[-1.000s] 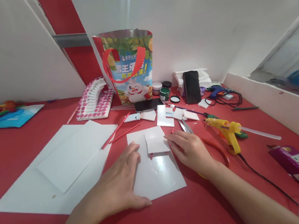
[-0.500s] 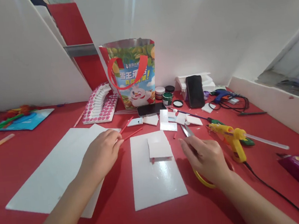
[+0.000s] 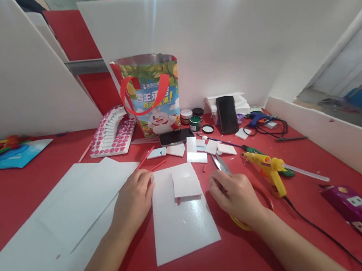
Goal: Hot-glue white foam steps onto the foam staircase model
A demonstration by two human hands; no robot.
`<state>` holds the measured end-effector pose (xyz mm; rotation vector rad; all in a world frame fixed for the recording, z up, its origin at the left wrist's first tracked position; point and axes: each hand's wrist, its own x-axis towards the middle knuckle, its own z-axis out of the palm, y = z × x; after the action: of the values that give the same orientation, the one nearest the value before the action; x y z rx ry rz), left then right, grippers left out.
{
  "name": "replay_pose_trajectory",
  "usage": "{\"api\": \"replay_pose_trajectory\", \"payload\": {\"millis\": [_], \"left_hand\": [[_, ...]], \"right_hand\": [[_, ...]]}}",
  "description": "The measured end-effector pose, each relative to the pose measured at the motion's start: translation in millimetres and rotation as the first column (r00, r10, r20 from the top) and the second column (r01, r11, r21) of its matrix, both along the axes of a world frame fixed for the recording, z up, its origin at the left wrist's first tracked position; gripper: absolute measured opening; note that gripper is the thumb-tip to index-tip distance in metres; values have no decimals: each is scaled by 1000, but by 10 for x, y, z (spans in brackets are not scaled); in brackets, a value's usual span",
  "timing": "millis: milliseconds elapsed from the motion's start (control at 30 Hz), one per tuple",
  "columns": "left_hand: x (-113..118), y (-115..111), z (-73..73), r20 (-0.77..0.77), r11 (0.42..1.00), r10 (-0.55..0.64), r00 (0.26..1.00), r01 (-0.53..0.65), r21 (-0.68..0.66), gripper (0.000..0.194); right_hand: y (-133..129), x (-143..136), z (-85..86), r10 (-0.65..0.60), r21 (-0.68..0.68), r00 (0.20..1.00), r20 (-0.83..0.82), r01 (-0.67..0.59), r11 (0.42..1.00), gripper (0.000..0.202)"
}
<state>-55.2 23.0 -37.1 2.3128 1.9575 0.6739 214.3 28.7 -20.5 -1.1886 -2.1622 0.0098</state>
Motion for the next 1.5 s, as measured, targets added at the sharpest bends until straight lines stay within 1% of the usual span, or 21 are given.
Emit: {"api": "replay_pose_trajectory", "payload": {"millis": [100,200,267,333,400,467,533,633,733,800,867,933,967,1033,1067,1133,1200,1233,1300,1367,1500], "left_hand": [[19,-16,7,29,999,-37,999,37,-2,22],[20,-19,25,42,998,-55,998,56,-13,22],[10,-18,34,50,998,-60,997,61,-17,23],[-3,-14,39,55,998,-59,997,60,-27,23],[-14,-7,40,64,997,-62,996,65,-44,23],[-23,0,36,72,996,-66,995,70,-54,24],[-29,7,28,68,996,-73,995,76,-48,25],[-35,11,14,30,996,-87,996,88,-34,27],[-41,8,12,-5,996,-84,996,83,-26,26],[-47,7,17,-17,997,-75,997,75,-22,24],[-53,10,23,-19,997,-75,997,74,-29,24],[-58,15,24,-15,996,-79,997,78,-37,24],[-60,18,22,-12,996,-81,997,81,-38,24],[-63,22,11,-7,996,-82,997,82,-31,24],[-64,24,3,-6,996,-86,996,85,-29,24],[-66,28,-11,-5,995,-94,996,93,-29,24],[-67,32,-20,-5,995,-91,996,91,-28,24],[-67,35,-22,-5,996,-87,996,87,-30,23],[-67,39,-20,-3,996,-79,997,79,-38,23],[-66,41,-16,5,996,-80,997,80,-50,24],[-72,42,-27,24,995,-83,996,84,-45,24]], "right_hand": [[20,26,-34,-41,-33,999,35,42,999,26],[50,62,1,-102,-75,992,79,108,991,25],[86,91,83,-154,-107,981,122,167,980,21],[141,111,201,-197,-144,963,184,224,964,17],[225,95,328,-214,-182,942,257,265,947,18],[350,27,430,-210,-217,922,325,289,932,19],[527,-83,484,-208,-245,904,373,312,918,21],[859,-263,473,-244,-274,872,423,380,883,22],[1162,-387,398,-290,-312,834,469,463,829,24],[1288,-439,344,-300,-330,818,492,493,805,29],[1341,-485,304,-298,-331,809,506,501,799,43],[1335,-544,290,-290,-314,804,519,495,810,54],[1318,-582,295,-282,-298,803,526,484,823,56],[1276,-685,323,-230,-262,812,536,419,869,52],[1257,-751,342,-175,-249,823,540,355,901,46],[1235,-905,369,-11,-248,836,549,175,953,34],[1239,-1076,366,156,-271,813,561,2,963,30],[1250,-1158,351,210,-282,795,570,-51,958,31],[1282,-1297,304,253,-299,766,591,-83,951,35],[1316,-1391,259,253,-310,751,610,-67,948,37],[1345,-1460,254,239,-321,742,627,-33,947,42]]}}
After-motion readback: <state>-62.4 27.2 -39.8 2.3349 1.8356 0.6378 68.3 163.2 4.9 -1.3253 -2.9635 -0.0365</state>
